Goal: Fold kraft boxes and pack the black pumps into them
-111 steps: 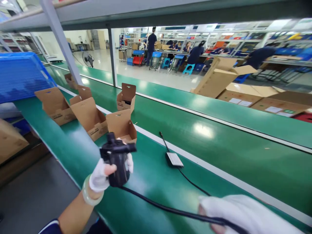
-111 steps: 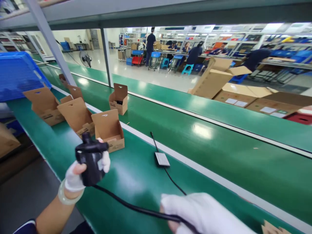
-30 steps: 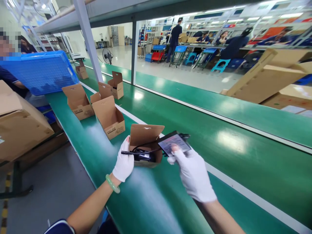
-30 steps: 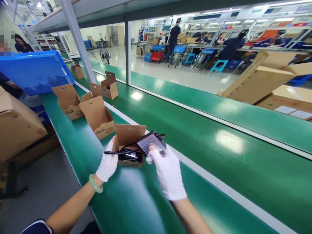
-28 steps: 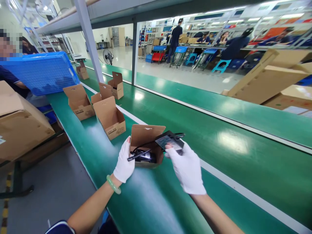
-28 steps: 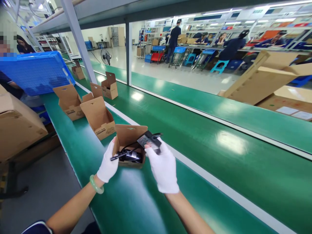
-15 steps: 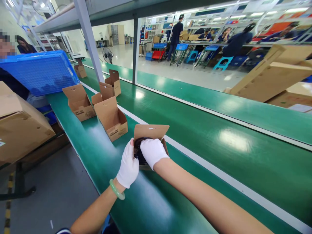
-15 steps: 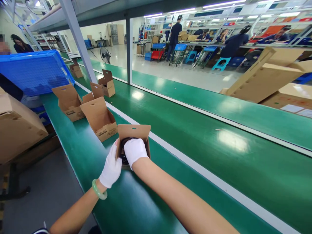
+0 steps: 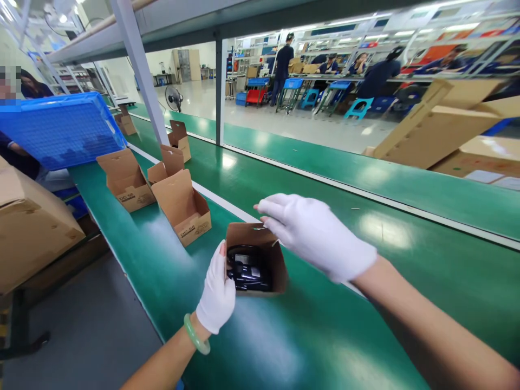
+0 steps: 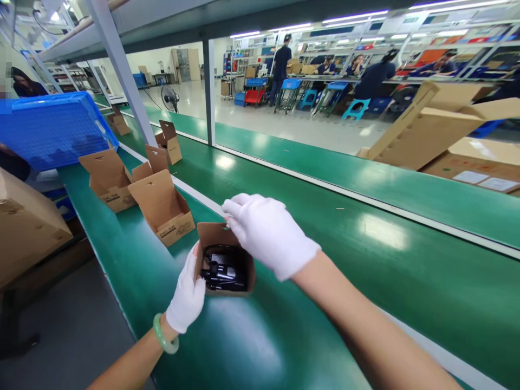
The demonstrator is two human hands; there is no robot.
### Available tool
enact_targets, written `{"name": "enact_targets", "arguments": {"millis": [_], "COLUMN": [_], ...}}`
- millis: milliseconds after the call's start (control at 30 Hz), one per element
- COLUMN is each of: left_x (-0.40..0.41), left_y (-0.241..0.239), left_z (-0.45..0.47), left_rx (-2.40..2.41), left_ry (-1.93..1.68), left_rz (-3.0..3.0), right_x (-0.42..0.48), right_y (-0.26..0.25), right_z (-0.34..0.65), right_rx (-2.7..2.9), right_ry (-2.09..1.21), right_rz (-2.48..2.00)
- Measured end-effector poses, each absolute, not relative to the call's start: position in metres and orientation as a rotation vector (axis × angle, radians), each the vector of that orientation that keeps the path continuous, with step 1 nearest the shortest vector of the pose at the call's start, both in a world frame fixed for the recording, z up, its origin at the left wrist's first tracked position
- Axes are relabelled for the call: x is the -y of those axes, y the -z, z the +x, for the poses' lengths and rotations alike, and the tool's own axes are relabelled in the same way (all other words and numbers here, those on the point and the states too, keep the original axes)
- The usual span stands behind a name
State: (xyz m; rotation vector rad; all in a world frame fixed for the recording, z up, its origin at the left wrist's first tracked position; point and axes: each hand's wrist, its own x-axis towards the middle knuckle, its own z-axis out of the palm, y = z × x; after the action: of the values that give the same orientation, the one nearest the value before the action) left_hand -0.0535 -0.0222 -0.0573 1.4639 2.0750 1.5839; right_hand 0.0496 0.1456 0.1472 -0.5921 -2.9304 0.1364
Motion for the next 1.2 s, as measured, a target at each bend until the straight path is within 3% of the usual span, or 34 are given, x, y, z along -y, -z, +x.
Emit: {"name": "enact_targets", "arguments": {"millis": [100,167,400,467,600,667,933,1200], "left_x": [0.021,0.021,0.01,0.002,-0.016,-0.028,-0.123,-0.265], "left_y": [0.06,0.061,0.057,0.055,0.05,0.05,0.062,0.044], "left_z": [-0.054,-0.055,-0.046,-0.04,-0.025,-0.018,0.012,0.039], "left_rx": [-2.087,-2.086,-1.989,-1.944,-1.846,-1.788,-1.697,-1.808], "left_ry": [-1.577,-1.554,-1.481,-1.466,-1.455,-1.448,-1.379,-1.374], "left_rz": [1.442,1.434,1.519,1.536,1.587,1.644,1.892,1.866], "right_x": [-0.174,-0.186,-0.194,-0.189,-0.175,-0.171,-0.208,-0.209], "right_y": [-0.14,-0.134,-0.134,-0.136,-0.131,-0.125,-0.122,-0.109], "right_z": [0.04,0.038,0.068,0.079,0.099,0.109,0.178,0.352], "right_rx": [3.096,3.047,2.821,2.935,3.064,2.998,2.527,2.409], "right_ry": [-0.979,-1.359,-1.531,-1.37,-0.357,-0.073,0.183,0.231], "right_rz": [-0.42,-0.404,-0.436,-0.455,-0.892,-0.996,-1.284,-1.821]}}
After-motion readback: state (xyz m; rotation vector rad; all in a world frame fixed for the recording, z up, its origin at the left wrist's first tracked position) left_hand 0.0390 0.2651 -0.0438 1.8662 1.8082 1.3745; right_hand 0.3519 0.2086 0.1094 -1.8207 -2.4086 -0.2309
